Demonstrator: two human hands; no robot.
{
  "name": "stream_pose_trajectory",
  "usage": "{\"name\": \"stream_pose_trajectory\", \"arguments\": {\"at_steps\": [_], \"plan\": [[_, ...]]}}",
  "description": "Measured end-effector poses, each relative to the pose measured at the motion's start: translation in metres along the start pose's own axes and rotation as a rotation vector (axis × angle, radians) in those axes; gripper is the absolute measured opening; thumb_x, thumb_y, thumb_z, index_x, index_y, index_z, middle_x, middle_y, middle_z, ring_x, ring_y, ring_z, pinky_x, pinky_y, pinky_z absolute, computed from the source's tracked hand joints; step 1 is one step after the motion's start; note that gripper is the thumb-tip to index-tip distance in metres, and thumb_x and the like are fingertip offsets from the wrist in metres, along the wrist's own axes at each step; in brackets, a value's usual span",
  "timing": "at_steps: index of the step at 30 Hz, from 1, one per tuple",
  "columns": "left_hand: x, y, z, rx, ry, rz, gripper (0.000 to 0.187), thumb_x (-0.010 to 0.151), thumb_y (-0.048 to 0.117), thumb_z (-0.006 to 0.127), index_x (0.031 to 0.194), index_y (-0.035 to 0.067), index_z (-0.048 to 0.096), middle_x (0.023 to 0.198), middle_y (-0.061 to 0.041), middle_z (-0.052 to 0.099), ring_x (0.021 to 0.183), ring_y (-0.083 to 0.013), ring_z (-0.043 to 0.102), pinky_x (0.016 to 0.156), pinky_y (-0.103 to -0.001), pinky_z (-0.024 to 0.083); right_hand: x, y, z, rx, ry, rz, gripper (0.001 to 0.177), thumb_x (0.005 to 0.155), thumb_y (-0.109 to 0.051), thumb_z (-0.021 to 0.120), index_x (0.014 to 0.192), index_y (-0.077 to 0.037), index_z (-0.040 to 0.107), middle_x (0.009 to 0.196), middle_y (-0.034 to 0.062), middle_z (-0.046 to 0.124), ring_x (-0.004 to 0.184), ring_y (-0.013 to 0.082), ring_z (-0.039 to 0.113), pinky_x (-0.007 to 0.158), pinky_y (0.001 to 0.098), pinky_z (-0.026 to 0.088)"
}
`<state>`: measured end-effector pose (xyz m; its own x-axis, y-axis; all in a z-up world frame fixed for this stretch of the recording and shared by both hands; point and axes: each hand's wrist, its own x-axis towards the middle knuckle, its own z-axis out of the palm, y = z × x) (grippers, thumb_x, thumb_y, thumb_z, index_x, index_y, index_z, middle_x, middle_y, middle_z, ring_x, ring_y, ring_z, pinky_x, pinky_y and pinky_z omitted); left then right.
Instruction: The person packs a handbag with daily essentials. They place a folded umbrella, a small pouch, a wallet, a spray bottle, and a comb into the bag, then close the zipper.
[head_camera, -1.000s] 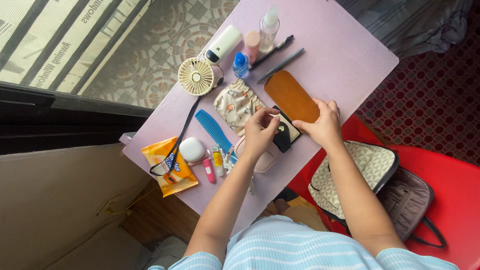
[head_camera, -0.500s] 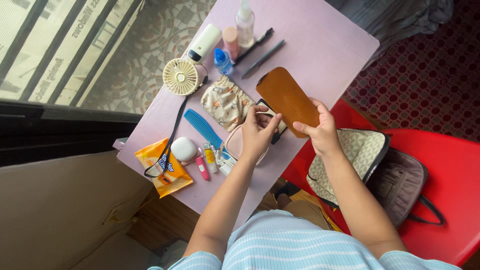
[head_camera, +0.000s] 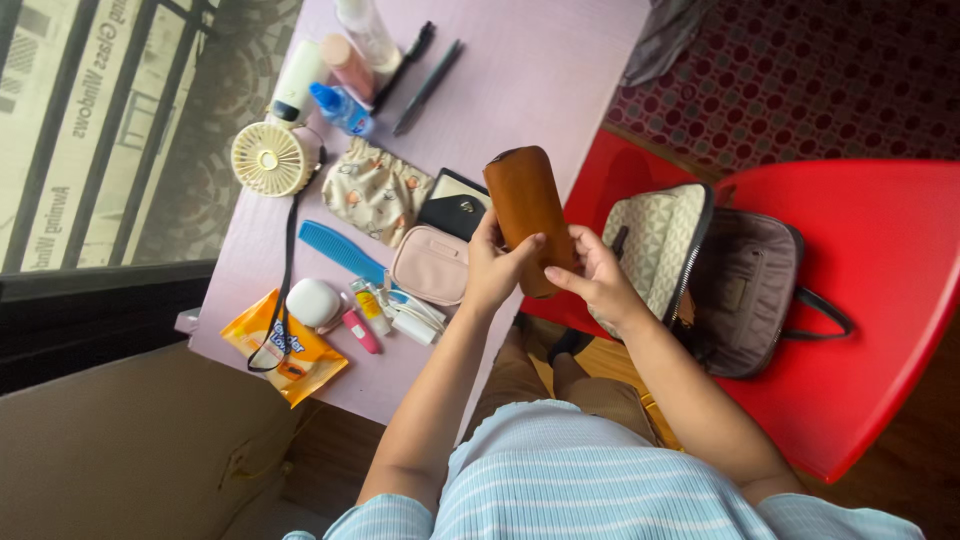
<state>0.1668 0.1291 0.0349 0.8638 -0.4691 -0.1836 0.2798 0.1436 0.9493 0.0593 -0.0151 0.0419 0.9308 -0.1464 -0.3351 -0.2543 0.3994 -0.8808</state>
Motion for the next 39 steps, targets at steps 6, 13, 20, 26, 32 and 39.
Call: {"name": "stream_pose_trajectory", "arguments": {"at_steps": [6,13,20,26,32,39], "plan": [[-0.009,-0.012,0.011,-0.011,0.052,-0.08,0.068,0.084,0.01,0.076,0.139,0.005,0.035,0.108,-0.011,0.072,0.099,-0.0153,0.073,0.084,-0.029,0.06,-0.005,0.002,-0.015,-0.039,0.079,0.033,0.052,0.09,-0.001,0.069,0.14,0.001,0.053,0.13,0.0122,0.064,0.12,0.0187,0.061,0.105,0.0321,0.05],[0.01,-0.008,-0.015,0.306,0.151,0.016,0.061,0.091,0.011,0.086,0.142,-0.002,0.055,0.105,-0.015,0.071,0.084,-0.0151,0.069,0.075,-0.029,0.058,0.04,-0.013,-0.021,-0.119,0.09,-0.136,0.045,0.093,0.005,0.065,0.136,0.002,0.053,0.128,0.0119,0.066,0.116,0.0157,0.063,0.101,0.0289,0.052],[0.042,0.035,-0.035,0.324,0.45,0.132,0.102,0.071,0.01,0.086,0.151,0.0,0.023,0.126,-0.014,0.052,0.069,-0.012,0.07,0.061,-0.028,0.059,0.112,-0.025,-0.013,-0.221,-0.007,-0.118,0.037,0.098,0.003,0.06,0.135,0.004,0.058,0.128,0.0109,0.068,0.114,0.0141,0.064,0.099,0.0274,0.052],[0.077,0.044,-0.073,0.67,0.578,0.184,0.073,0.067,0.018,0.094,0.127,-0.004,0.058,0.123,-0.017,0.054,0.082,-0.0237,0.07,0.075,-0.033,0.059,0.155,-0.031,-0.003,-0.254,-0.065,-0.025,0.036,0.1,0.002,0.056,0.135,0.004,0.058,0.129,0.0099,0.064,0.114,0.0139,0.063,0.099,0.0267,0.052],[0.097,0.036,-0.087,0.75,0.646,0.181,0.072,0.064,0.02,0.095,0.123,-0.007,0.063,0.116,-0.019,0.056,0.097,-0.0321,0.062,0.086,-0.039,0.054,0.179,-0.034,0.011,-0.596,-0.029,-0.087,0.035,0.096,0.001,0.06,0.131,0.002,0.061,0.129,0.0093,0.059,0.121,0.0199,0.059,0.103,0.0308,0.048],[0.101,0.045,-0.086,0.602,0.62,-0.026,0.07,0.068,0.018,0.089,0.126,-0.006,0.06,0.12,-0.017,0.052,0.083,-0.0296,0.067,0.077,-0.037,0.058,0.194,-0.044,0.013,-1.126,-0.047,-0.223,0.041,0.088,-0.004,0.074,0.129,-0.004,0.068,0.116,0.013,0.066,0.116,0.0325,0.055,0.101,0.0391,0.047]]}}
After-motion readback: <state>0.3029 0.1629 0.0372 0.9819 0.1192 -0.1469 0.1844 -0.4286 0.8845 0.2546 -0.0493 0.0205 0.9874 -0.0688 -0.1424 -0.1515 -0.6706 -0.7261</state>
